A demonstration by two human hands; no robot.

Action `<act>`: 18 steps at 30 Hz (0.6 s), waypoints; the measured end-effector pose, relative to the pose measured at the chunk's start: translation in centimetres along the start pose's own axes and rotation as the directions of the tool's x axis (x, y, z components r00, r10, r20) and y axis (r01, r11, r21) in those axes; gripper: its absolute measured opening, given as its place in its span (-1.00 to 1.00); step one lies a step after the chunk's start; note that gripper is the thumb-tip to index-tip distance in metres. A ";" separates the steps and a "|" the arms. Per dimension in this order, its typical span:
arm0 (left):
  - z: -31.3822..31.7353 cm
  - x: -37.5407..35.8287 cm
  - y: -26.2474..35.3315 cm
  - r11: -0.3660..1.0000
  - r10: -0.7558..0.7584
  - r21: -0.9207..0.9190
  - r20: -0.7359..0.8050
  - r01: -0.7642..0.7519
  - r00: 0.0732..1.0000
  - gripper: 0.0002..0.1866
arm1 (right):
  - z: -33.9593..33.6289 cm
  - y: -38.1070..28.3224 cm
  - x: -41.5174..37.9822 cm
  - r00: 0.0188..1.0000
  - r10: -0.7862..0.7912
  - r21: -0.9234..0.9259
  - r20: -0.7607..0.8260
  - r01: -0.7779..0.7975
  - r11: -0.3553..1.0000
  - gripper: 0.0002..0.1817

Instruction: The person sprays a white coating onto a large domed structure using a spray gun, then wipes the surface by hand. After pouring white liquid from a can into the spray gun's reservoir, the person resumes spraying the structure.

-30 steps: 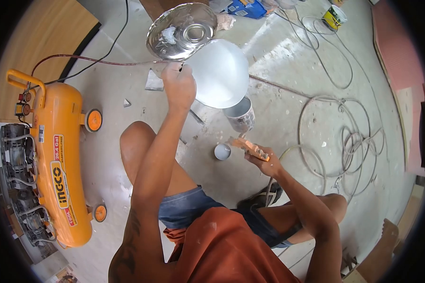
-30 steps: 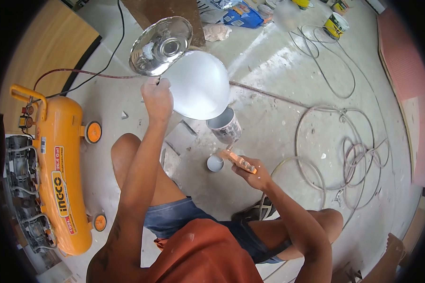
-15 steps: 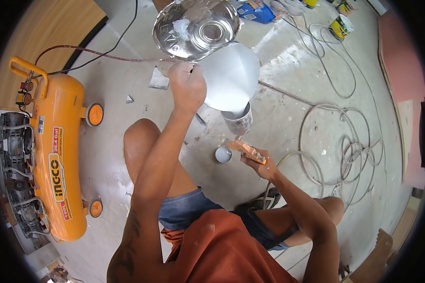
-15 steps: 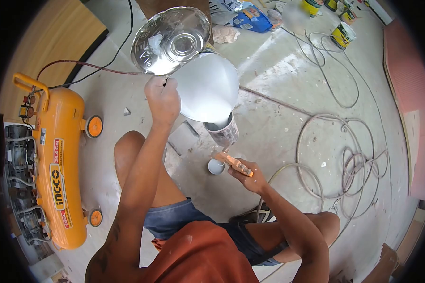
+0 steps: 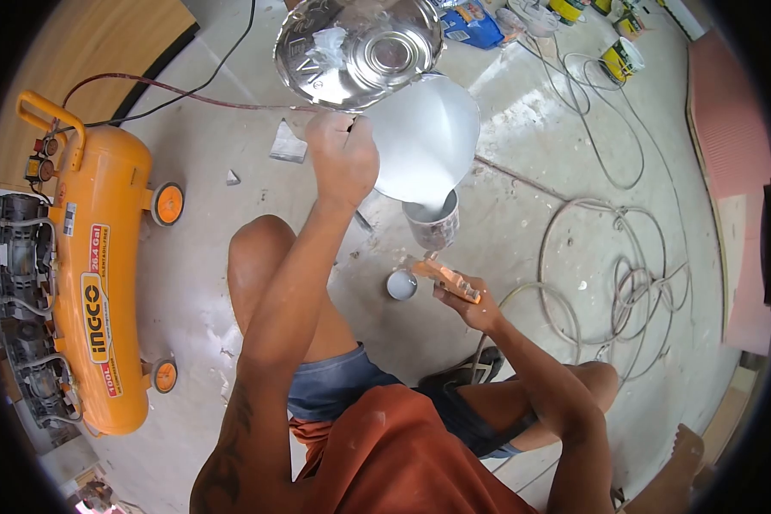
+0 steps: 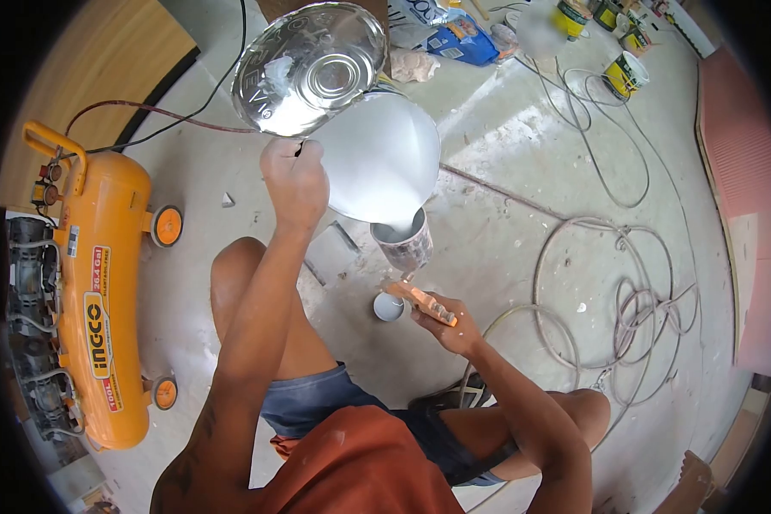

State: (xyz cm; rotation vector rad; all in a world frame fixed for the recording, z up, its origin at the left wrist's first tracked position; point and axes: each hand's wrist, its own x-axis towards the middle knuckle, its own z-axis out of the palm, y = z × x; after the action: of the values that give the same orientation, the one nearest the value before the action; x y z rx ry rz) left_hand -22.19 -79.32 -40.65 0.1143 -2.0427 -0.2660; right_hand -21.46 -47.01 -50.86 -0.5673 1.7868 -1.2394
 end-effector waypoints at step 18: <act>-0.8 0.1 -0.4 0.951 -0.233 -0.209 0.007 0.229 0.973 -0.77 | -0.1 0.0 0.4 0.999 -0.030 -0.008 0.019 0.030 1.000 -0.65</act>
State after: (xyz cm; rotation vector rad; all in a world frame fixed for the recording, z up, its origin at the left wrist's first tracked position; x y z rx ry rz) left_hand -21.50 -79.86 -40.33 0.2253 -1.9705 -0.6219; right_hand -21.73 -47.24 -50.99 -0.6111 1.7745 -1.2434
